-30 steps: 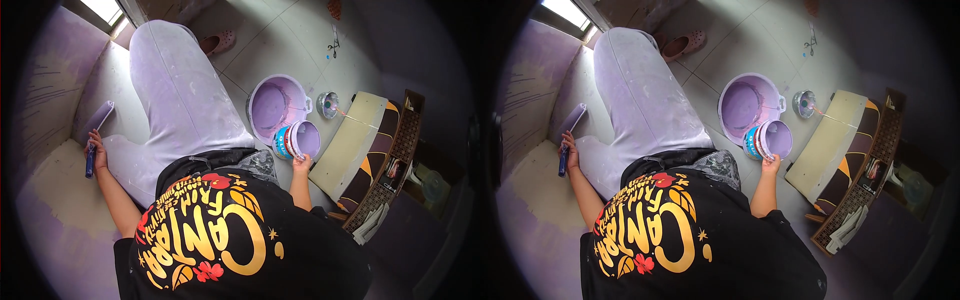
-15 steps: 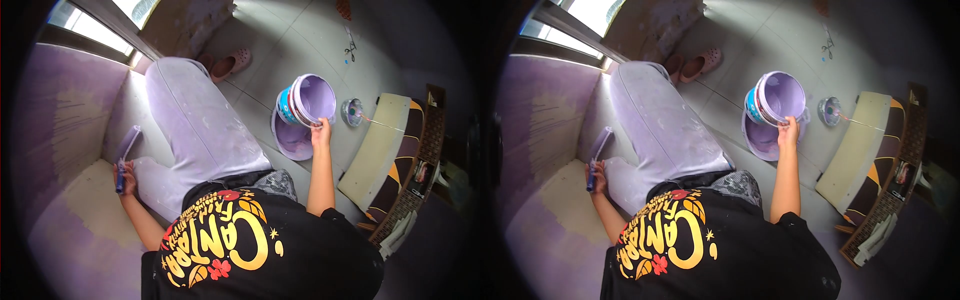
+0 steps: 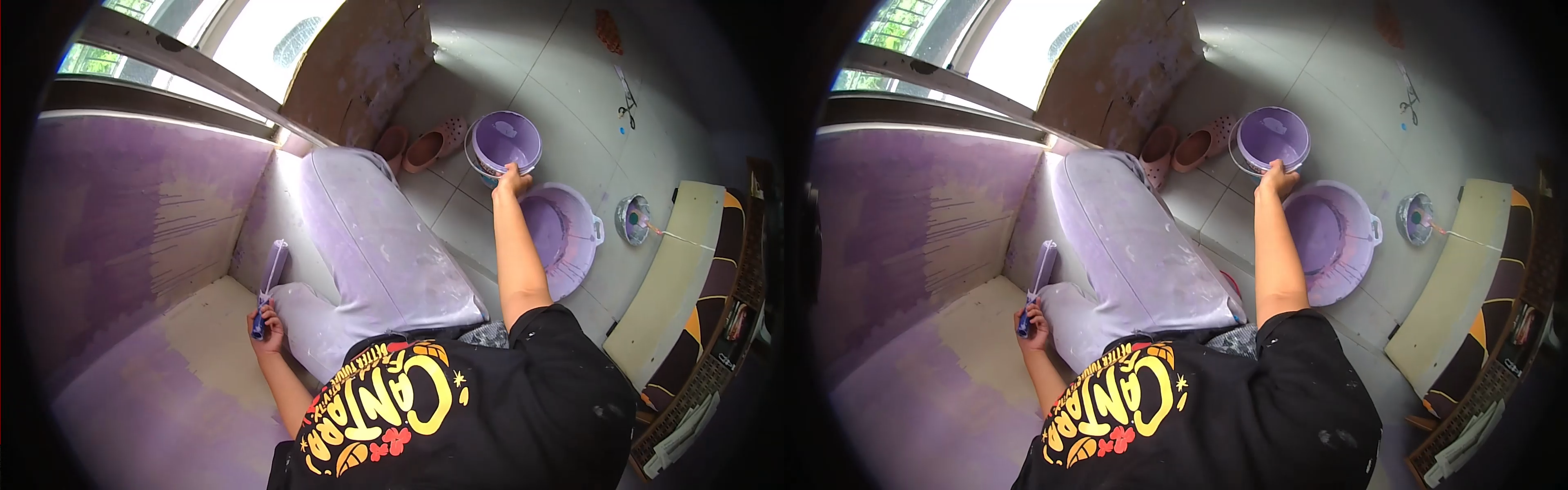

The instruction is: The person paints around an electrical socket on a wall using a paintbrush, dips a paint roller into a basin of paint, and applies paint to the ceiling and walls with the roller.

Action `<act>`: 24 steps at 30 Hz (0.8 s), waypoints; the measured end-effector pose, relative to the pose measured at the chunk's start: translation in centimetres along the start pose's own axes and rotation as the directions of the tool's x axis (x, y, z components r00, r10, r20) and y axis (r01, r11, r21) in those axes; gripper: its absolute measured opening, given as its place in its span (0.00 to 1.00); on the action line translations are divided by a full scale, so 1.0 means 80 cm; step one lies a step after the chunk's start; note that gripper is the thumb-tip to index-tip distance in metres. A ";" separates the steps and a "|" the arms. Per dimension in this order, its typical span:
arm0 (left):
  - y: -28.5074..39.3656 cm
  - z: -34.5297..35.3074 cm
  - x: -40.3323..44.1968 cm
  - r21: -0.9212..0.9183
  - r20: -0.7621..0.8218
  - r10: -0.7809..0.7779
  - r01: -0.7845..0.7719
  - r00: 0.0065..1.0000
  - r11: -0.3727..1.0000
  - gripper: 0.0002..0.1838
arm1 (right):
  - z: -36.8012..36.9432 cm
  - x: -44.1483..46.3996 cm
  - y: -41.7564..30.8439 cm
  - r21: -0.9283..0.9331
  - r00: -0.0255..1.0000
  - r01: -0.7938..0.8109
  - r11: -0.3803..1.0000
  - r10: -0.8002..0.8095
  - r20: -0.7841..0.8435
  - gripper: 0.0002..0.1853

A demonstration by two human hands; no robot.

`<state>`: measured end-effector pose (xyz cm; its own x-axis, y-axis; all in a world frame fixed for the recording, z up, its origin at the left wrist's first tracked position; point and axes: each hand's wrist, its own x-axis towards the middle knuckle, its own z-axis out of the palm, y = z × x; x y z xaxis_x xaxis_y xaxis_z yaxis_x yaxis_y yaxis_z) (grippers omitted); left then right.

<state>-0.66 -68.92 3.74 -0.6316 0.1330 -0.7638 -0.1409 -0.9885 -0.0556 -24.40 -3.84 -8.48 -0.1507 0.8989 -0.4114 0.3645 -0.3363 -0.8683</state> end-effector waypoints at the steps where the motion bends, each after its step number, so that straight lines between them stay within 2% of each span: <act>1: 0.000 -0.003 0.000 -0.020 0.031 0.029 -0.028 0.999 0.999 0.30 | 0.013 0.029 0.027 0.053 0.999 -0.032 0.998 0.031 0.015 0.21; 4: 0.000 0.002 0.000 -0.088 0.138 0.102 -0.090 0.985 0.992 0.31 | 0.047 0.067 0.086 0.364 0.979 -0.183 0.913 0.203 -0.017 0.19; 5: 0.004 0.004 0.002 -0.112 0.185 0.114 -0.094 0.976 0.989 0.32 | 0.052 0.064 0.098 0.472 0.944 -0.316 0.823 0.321 0.072 0.18; 6: 0.007 0.008 0.006 -0.132 0.231 0.124 -0.095 0.965 0.987 0.32 | 0.059 0.101 0.154 0.466 0.896 -0.443 0.766 0.354 0.269 0.17; 8: 0.017 0.019 0.020 -0.138 0.221 0.155 -0.126 0.963 0.982 0.33 | 0.056 0.114 0.202 0.268 0.722 -0.654 0.708 0.478 0.500 0.17; 9: 0.023 0.024 0.028 -0.134 0.189 0.168 -0.144 0.968 0.980 0.34 | 0.043 0.094 0.199 0.090 0.685 -0.632 0.769 0.502 0.527 0.18; 10: 0.028 0.031 0.038 -0.129 0.151 0.175 -0.156 0.973 0.979 0.34 | 0.026 0.063 0.187 -0.092 0.651 -0.586 0.805 0.535 0.539 0.19; 12: 0.041 0.045 0.056 -0.150 0.124 0.102 -0.083 0.987 0.985 0.31 | -0.015 0.012 0.158 -0.410 0.600 -0.375 0.832 0.554 0.577 0.22; 15: 0.061 0.036 0.073 -0.155 0.036 0.037 -0.031 0.999 0.987 0.26 | -0.092 -0.029 0.150 -0.740 0.519 0.064 0.670 0.611 0.598 0.22; 17: 0.064 0.041 0.086 -0.077 -0.060 0.039 -0.043 0.997 0.996 0.22 | -0.169 -0.023 0.159 -0.690 0.351 0.309 0.654 0.596 0.722 0.20; 19: 0.075 0.040 0.110 -0.092 -0.054 0.020 -0.025 0.998 0.995 0.20 | -0.238 -0.033 0.118 -0.669 0.339 0.604 0.434 0.619 0.708 0.25; 21: 0.073 0.044 0.133 -0.047 -0.120 0.050 -0.056 0.992 0.997 0.17 | -0.313 -0.041 0.090 -0.626 0.470 0.737 0.254 0.474 0.745 0.26; 24: 0.082 0.026 0.171 0.064 -0.127 0.035 -0.027 0.991 0.998 0.16 | -0.433 -0.047 0.082 -0.784 0.675 0.545 0.296 0.400 0.620 0.24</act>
<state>-11.77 -73.45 -5.74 -0.5345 0.0882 -0.8406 -0.1726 -0.9850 0.0064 10.39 0.32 -3.00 -0.5258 0.2979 -0.7968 0.7464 0.6109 -0.2641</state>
